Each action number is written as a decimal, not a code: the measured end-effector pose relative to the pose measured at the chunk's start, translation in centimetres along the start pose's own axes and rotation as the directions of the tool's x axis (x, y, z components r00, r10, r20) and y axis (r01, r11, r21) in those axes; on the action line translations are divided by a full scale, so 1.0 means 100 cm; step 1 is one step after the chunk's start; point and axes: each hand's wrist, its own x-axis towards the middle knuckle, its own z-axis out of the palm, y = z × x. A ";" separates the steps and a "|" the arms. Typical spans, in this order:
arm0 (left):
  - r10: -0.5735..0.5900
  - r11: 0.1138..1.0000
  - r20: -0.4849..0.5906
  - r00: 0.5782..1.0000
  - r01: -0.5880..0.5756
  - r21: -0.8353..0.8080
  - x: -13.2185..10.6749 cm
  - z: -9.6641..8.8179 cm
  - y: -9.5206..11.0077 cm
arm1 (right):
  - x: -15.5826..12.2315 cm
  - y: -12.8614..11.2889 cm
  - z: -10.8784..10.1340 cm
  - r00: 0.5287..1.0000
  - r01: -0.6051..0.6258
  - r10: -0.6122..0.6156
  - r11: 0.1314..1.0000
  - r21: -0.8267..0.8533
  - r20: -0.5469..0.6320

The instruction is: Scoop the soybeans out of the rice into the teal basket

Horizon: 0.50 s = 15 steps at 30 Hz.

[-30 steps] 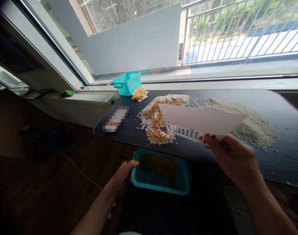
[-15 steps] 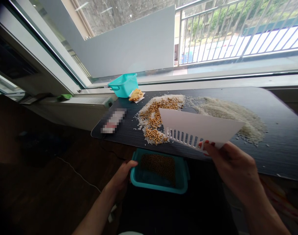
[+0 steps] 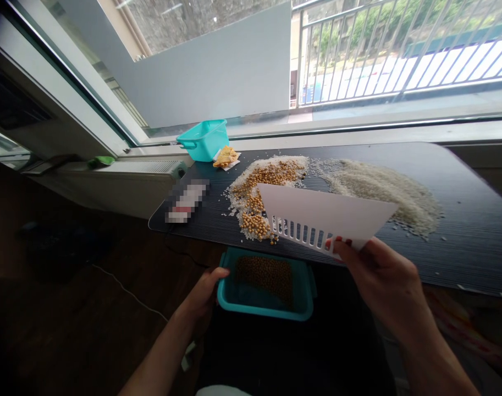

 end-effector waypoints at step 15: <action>0.009 1.000 -0.021 1.000 -0.010 -0.021 0.000 0.002 0.002 | -0.015 -0.001 -0.013 1.000 -0.002 0.000 0.997 -0.075 -0.029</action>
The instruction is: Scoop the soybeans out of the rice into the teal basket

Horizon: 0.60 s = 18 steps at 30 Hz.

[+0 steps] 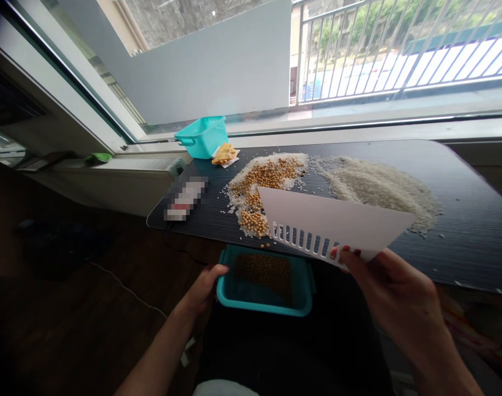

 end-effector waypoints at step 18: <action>-0.006 1.000 0.002 1.000 0.006 -0.014 0.003 -0.004 -0.005 | -0.002 -0.006 0.028 0.982 0.117 -0.126 0.991 0.071 0.139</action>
